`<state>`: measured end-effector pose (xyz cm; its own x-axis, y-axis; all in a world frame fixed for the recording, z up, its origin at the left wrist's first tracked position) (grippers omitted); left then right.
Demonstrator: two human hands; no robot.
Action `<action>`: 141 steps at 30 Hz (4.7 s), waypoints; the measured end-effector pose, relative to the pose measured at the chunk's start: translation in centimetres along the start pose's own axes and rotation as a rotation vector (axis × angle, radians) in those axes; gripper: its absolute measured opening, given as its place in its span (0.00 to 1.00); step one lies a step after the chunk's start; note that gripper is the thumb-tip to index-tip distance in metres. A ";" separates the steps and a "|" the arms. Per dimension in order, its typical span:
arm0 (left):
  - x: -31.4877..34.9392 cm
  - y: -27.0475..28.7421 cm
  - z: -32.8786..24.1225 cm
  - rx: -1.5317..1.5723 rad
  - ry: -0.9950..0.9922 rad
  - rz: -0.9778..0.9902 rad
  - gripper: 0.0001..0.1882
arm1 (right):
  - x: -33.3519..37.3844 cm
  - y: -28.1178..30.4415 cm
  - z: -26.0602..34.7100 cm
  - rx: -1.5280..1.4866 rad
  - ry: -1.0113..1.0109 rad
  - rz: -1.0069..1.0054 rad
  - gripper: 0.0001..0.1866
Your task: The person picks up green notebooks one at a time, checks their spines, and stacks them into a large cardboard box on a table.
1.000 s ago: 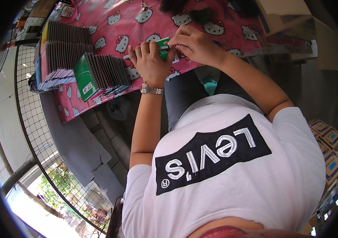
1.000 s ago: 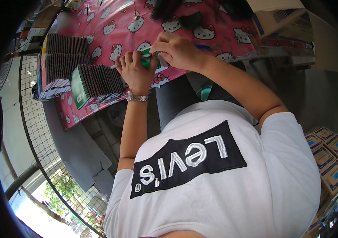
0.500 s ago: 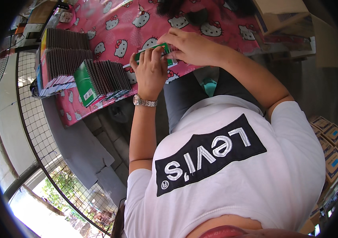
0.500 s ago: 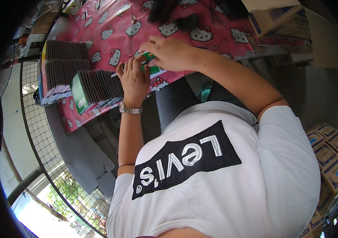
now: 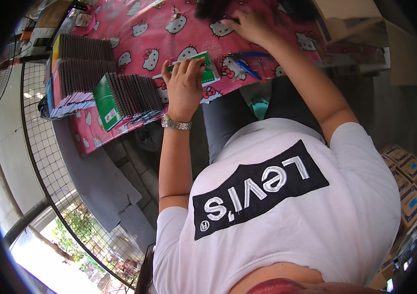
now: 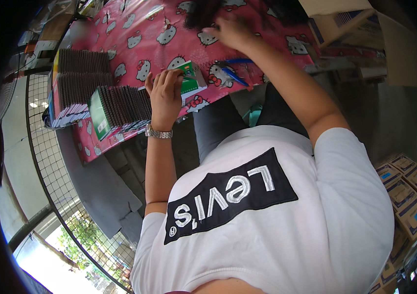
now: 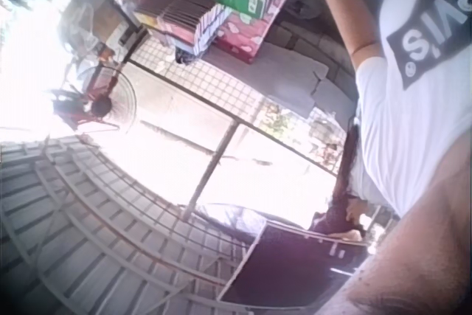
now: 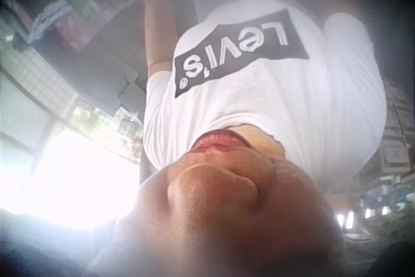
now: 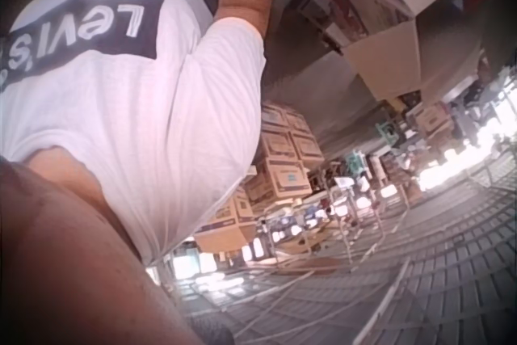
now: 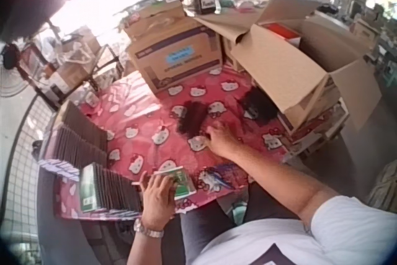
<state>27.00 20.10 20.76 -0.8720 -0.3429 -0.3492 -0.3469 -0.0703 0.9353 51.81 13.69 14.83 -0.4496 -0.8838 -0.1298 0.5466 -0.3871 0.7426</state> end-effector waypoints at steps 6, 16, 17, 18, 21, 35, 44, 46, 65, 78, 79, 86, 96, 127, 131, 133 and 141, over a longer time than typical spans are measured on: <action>0.9 0.2 0.3 -0.142 0.160 -0.038 0.15 | 0.1 0.5 -0.6 -0.173 0.076 0.289 0.25; 0.2 0.2 0.1 0.025 0.118 -0.079 0.19 | 1.1 2.3 6.7 -1.212 -0.002 0.888 0.21; 0.2 0.2 0.2 0.029 0.119 -0.083 0.19 | 1.0 2.4 6.8 -0.917 0.035 0.806 0.21; 0.2 0.2 0.3 0.052 0.121 -0.088 0.19 | 0.8 2.7 7.1 -0.622 0.074 0.710 0.21; 0.2 0.1 0.6 0.100 0.121 -0.109 0.19 | 0.9 2.3 6.8 -1.098 0.019 0.828 0.23; 0.0 0.7 1.8 0.242 0.161 -0.098 0.17 | 0.0 1.3 7.6 -1.218 0.026 0.912 0.20; 0.3 1.2 5.1 0.475 0.334 0.050 0.14 | -1.8 0.0 8.5 -1.284 0.092 0.916 0.18; 0.6 0.9 5.5 0.406 0.285 0.029 0.14 | -1.7 0.1 9.0 -1.278 0.097 0.923 0.18; 4.0 -1.8 5.5 1.196 0.676 -0.227 0.11 | 11.8 -3.4 0.2 0.098 0.223 -0.271 0.31; 4.5 -2.1 3.5 1.055 0.715 -0.358 0.11 | 10.4 -1.4 14.0 -0.364 0.477 -0.104 0.30; 4.5 -2.1 3.5 1.031 0.718 -0.361 0.12 | 10.1 -1.5 14.4 -0.319 0.488 -0.098 0.30; 5.5 -2.1 2.8 0.798 0.659 -0.375 0.16 | 10.1 -2.4 14.5 -0.868 -0.148 0.404 0.23; 4.9 12.3 6.1 0.613 0.968 -0.876 0.10 | 11.2 -1.5 3.4 -0.288 0.112 -0.034 0.25; 0.8 -1.1 2.7 0.058 -0.216 0.304 0.13 | 0.5 8.2 -12.6 0.226 -0.287 -0.264 0.12; -0.1 -1.0 3.0 0.070 -0.273 0.337 0.12 | 0.5 6.7 -14.9 0.163 -0.079 -0.489 0.14; -0.4 -1.1 3.0 0.069 -0.298 0.333 0.12 | 0.1 5.7 -17.0 0.206 -0.052 -0.537 0.15; 0.2 -1.6 3.5 0.066 -0.330 0.305 0.11 | 1.1 4.5 -11.9 -0.040 -0.167 -0.455 0.16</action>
<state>26.18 23.40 18.95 -0.9975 -0.0209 -0.0678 -0.0688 0.0509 0.9963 62.17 7.83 10.23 -0.7547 -0.5693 -0.3261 0.2930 -0.7372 0.6088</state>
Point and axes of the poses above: each hand's wrist, its own x-axis away from the middle knuckle, its own y-axis out of the back of the hand, z = x × y, the point moved 2 cm from there along -x, towards the middle knuckle, and after that the axes turned 9 degrees about -x, right-handed, at the moved point
